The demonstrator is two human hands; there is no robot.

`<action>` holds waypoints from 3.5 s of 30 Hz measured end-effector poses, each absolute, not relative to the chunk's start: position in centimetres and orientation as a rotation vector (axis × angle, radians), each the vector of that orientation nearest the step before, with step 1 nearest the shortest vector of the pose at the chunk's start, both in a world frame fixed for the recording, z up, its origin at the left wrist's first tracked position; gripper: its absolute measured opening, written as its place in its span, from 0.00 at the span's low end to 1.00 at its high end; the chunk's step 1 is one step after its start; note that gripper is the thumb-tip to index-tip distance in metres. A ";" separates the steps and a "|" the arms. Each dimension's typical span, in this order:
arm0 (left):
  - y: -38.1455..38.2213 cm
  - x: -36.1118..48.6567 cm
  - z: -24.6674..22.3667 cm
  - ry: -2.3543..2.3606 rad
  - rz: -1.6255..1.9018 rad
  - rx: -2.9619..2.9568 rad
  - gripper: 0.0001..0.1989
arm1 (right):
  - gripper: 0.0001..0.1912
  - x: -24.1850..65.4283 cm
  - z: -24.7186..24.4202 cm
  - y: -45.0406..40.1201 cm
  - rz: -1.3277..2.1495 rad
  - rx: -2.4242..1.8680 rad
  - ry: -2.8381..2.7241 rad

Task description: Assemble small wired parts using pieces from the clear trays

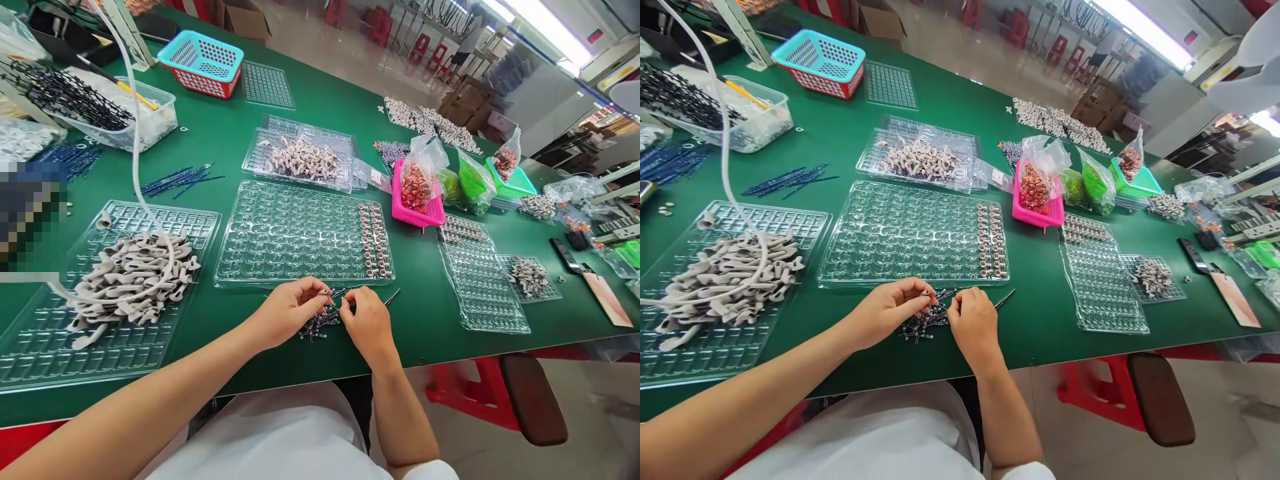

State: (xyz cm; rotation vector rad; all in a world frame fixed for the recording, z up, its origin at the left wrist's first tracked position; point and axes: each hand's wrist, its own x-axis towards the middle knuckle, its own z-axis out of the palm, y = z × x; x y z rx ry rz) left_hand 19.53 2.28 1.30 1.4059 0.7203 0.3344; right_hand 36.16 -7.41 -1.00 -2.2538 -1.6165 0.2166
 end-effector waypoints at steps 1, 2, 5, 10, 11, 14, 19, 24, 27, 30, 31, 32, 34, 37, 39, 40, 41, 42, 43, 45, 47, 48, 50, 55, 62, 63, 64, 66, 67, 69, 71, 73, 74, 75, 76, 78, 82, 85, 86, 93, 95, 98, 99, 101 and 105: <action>2.2 19.5 1.4 0.723 0.326 1.421 0.11 | 0.05 36.2 -0.9 -7.6 0.218 -2.222 -1.578; 2.1 19.6 1.5 0.729 0.319 1.430 0.11 | 0.05 36.3 -0.7 -7.9 0.231 -2.178 -1.533; 1.8 19.6 1.6 0.733 0.301 1.415 0.11 | 0.04 36.3 -0.2 -9.0 0.381 -1.994 -1.334; 1.0 19.7 1.6 0.640 0.305 1.316 0.10 | 0.07 35.3 -0.6 -10.4 0.751 -1.595 -0.900; 0.9 19.7 1.5 0.625 0.295 1.309 0.10 | 0.09 35.0 -0.9 -10.5 0.770 -1.524 -0.851; 0.5 19.6 1.5 0.592 0.257 1.342 0.11 | 0.09 34.1 -1.7 -10.5 0.781 -1.358 -0.802; 0.5 19.7 1.6 0.572 0.206 1.328 0.14 | 0.05 33.2 -1.8 -10.1 0.689 -1.288 -0.865; 0.7 19.7 2.2 0.603 0.172 1.306 0.14 | 0.04 32.8 -1.4 -9.9 0.611 -1.314 -0.918; 0.6 19.7 2.3 0.598 0.167 1.302 0.14 | 0.03 32.6 -1.3 -9.8 0.586 -1.311 -0.952; 0.6 19.8 2.3 0.534 0.152 1.241 0.14 | 0.03 32.5 -1.4 -9.9 0.535 -1.266 -1.007; 0.6 19.8 2.3 0.514 0.147 1.227 0.14 | 0.03 32.6 -1.3 -10.0 0.517 -1.268 -1.030; 0.6 19.8 2.3 0.500 0.149 1.225 0.14 | 0.03 32.6 -1.3 -10.1 0.500 -1.277 -1.056; 0.6 19.7 2.4 0.502 0.170 1.260 0.14 | 0.04 32.9 -1.2 -10.4 0.474 -1.284 -1.111; 0.4 19.5 2.5 0.549 0.208 1.413 0.13 | 0.07 33.4 -0.8 -10.8 0.474 -1.255 -1.148; 0.3 19.3 2.4 0.570 0.259 1.584 0.11 | 0.08 33.8 -0.5 -11.0 0.514 -1.270 -1.151; 0.3 19.3 2.3 0.566 0.297 1.679 0.11 | 0.09 34.0 -0.3 -11.0 0.535 -1.294 -1.156; 0.2 19.2 2.3 0.552 0.341 1.770 0.10 | 0.09 34.2 -0.2 -11.1 0.547 -1.322 -1.170; 0.2 19.1 2.2 0.532 0.381 1.849 0.10 | 0.08 34.4 0.0 -11.2 0.549 -1.355 -1.193; 0.2 19.1 2.1 0.512 0.409 1.912 0.10 | 0.07 34.5 0.2 -11.3 0.540 -1.394 -1.223; 0.3 19.1 1.9 0.493 0.430 1.982 0.10 | 0.06 34.7 0.4 -11.4 0.499 -1.469 -1.288; 0.3 19.1 1.8 0.501 0.432 2.002 0.10 | 0.07 34.8 0.6 -11.5 0.467 -1.520 -1.342; 0.3 19.1 1.7 0.511 0.431 2.001 0.10 | 0.07 34.8 0.6 -11.5 0.461 -1.536 -1.356; 0.3 19.1 1.7 0.531 0.428 1.991 0.10 | 0.07 34.8 0.5 -11.6 0.460 -1.556 -1.359; 0.5 19.1 2.0 0.590 0.313 1.819 0.12 | 0.07 34.7 -0.3 -11.6 0.429 -1.599 -1.297; 1.3 19.3 2.6 0.674 0.155 1.477 0.14 | 0.10 34.6 -1.3 -11.4 0.334 -1.519 -1.355; 1.3 19.3 2.6 0.681 0.151 1.451 0.13 | 0.11 34.5 -1.4 -11.4 0.328 -1.510 -1.358; 1.4 19.4 2.6 0.683 0.147 1.429 0.13 | 0.11 34.5 -1.5 -11.3 0.325 -1.501 -1.360; 1.4 19.5 2.6 0.676 0.140 1.393 0.13 | 0.12 34.5 -1.5 -11.3 0.323 -1.491 -1.354; 1.4 19.5 2.6 0.673 0.141 1.376 0.12 | 0.12 34.5 -1.5 -11.3 0.324 -1.490 -1.349; 1.4 19.6 2.4 0.667 0.144 1.328 0.12 | 0.12 34.5 -1.5 -11.3 0.334 -1.484 -1.342; 1.4 19.6 2.2 0.660 0.148 1.260 0.12 | 0.12 34.5 -1.5 -11.2 0.350 -1.464 -1.347; 1.4 19.6 2.0 0.649 0.143 1.182 0.12 | 0.11 34.5 -1.4 -11.2 0.369 -1.441 -1.355; 1.4 19.6 1.9 0.641 0.139 1.145 0.13 | 0.11 34.5 -1.4 -11.2 0.379 -1.431 -1.357; 1.4 19.6 1.8 0.635 0.135 1.112 0.13 | 0.11 34.4 -1.4 -11.1 0.388 -1.423 -1.356; 1.3 19.5 1.8 0.627 0.132 1.084 0.14 | 0.11 34.4 -1.4 -11.1 0.396 -1.414 -1.355; 1.3 19.5 1.7 0.608 0.133 1.046 0.14 | 0.10 34.3 -1.4 -11.1 0.413 -1.402 -1.350; 1.1 19.4 1.6 0.575 0.148 1.023 0.15 | 0.10 34.3 -1.4 -11.2 0.460 -1.386 -1.317; 1.1 19.5 1.6 0.562 0.152 1.007 0.15 | 0.09 34.4 -1.5 -11.3 0.508 -1.369 -1.279; 1.1 19.5 1.5 0.561 0.152 0.996 0.16 | 0.09 34.4 -1.5 -11.4 0.521 -1.364 -1.267; 1.1 19.5 1.5 0.520 0.163 0.917 0.18 | 0.08 34.4 -1.4 -11.6 0.578 -1.331 -1.219; 1.1 19.5 1.5 0.504 0.165 0.923 0.18 | 0.08 34.4 -1.4 -11.6 0.590 -1.320 -1.215; 1.1 19.5 1.5 0.491 0.172 0.968 0.18 | 0.08 34.5 -1.4 -11.6 0.605 -1.309 -1.209; 1.1 19.5 1.5 0.492 0.174 0.993 0.18 | 0.08 34.5 -1.4 -11.6 0.608 -1.306 -1.208; 1.2 19.4 1.6 0.497 0.176 1.043 0.18 | 0.08 34.5 -1.4 -11.6 0.610 -1.302 -1.207; 1.2 19.3 2.2 0.502 0.158 1.149 0.16 | 0.08 34.6 -1.5 -11.7 0.602 -1.315 -1.199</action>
